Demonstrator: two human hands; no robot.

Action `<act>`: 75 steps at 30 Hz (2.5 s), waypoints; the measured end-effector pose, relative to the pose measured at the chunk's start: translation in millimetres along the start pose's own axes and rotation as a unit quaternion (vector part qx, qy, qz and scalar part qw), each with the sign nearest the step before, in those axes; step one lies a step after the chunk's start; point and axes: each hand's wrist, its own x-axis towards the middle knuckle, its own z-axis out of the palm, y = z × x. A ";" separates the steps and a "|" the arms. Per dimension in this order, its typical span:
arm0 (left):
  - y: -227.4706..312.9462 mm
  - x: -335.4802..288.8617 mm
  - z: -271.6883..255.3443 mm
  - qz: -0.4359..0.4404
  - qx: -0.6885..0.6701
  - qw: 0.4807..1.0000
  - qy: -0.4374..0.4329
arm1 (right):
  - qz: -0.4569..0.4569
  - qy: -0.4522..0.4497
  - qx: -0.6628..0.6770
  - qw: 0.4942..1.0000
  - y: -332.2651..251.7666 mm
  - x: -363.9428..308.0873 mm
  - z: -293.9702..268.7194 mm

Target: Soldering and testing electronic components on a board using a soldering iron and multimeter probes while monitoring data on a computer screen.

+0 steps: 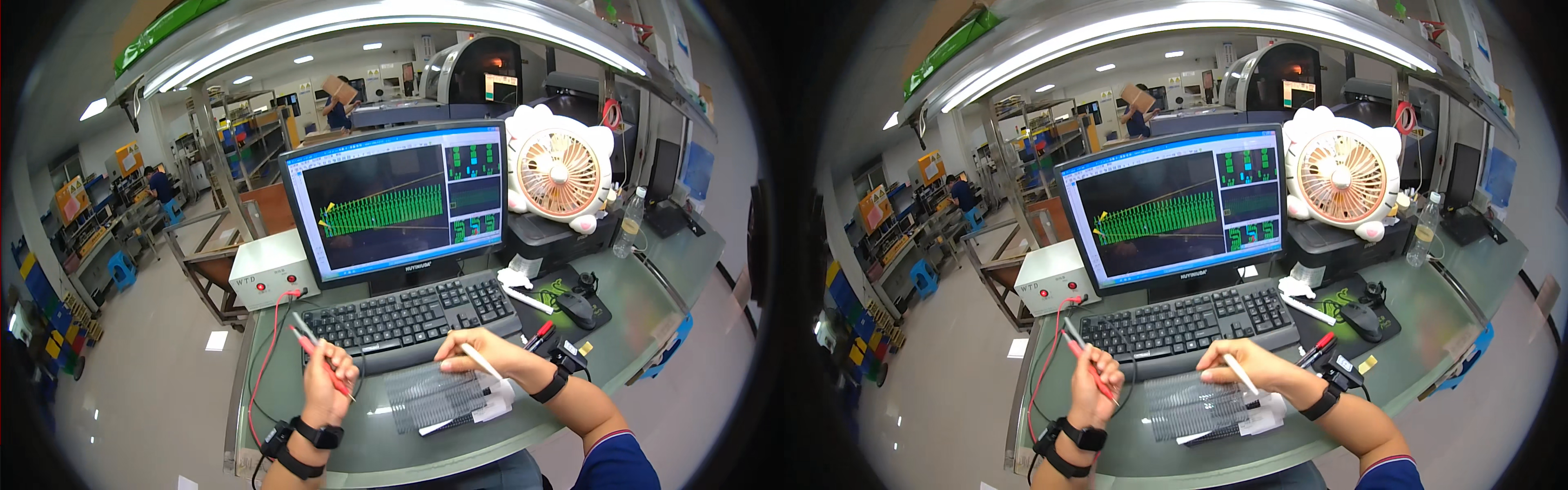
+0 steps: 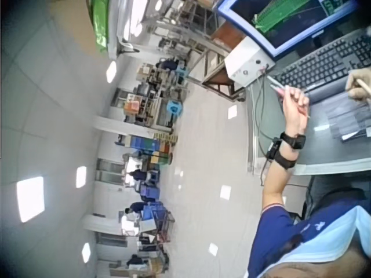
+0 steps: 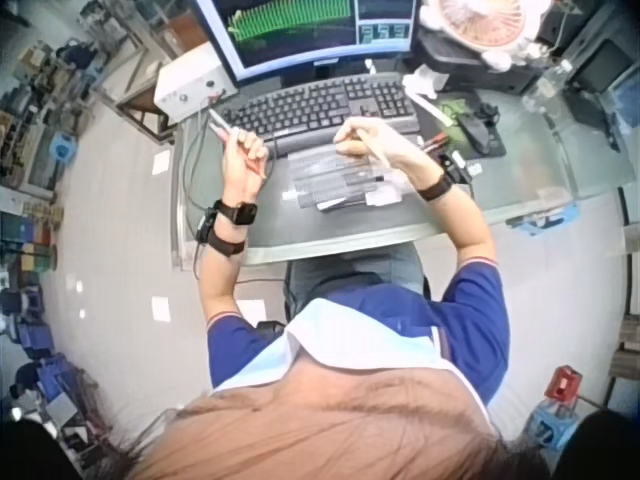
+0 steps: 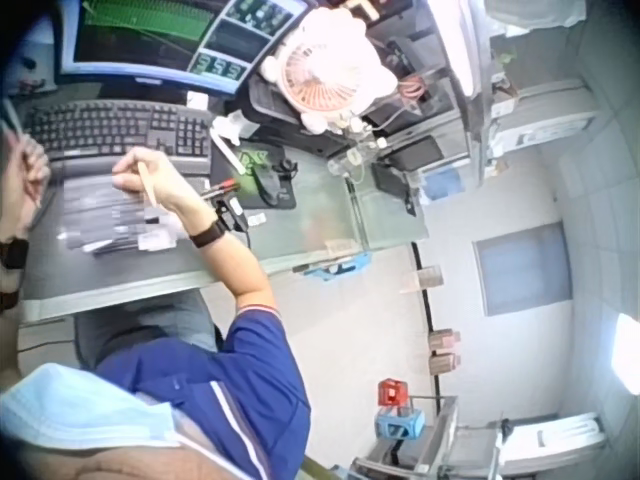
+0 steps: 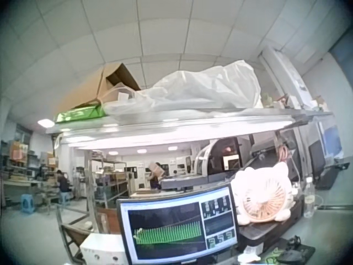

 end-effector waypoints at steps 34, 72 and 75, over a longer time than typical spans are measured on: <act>18.0 -18.9 -11.1 -0.192 0.392 0.884 -0.167 | 0.104 -0.002 0.137 0.985 0.2 -0.2 46.5; -0.4 -28.9 -6.9 -0.175 0.428 0.860 -0.216 | -0.016 0.092 -0.036 0.995 36.7 -7.8 62.6; -1.0 -29.1 -7.4 -0.180 0.428 0.860 -0.213 | -0.022 0.092 -0.042 0.995 37.1 -8.1 62.7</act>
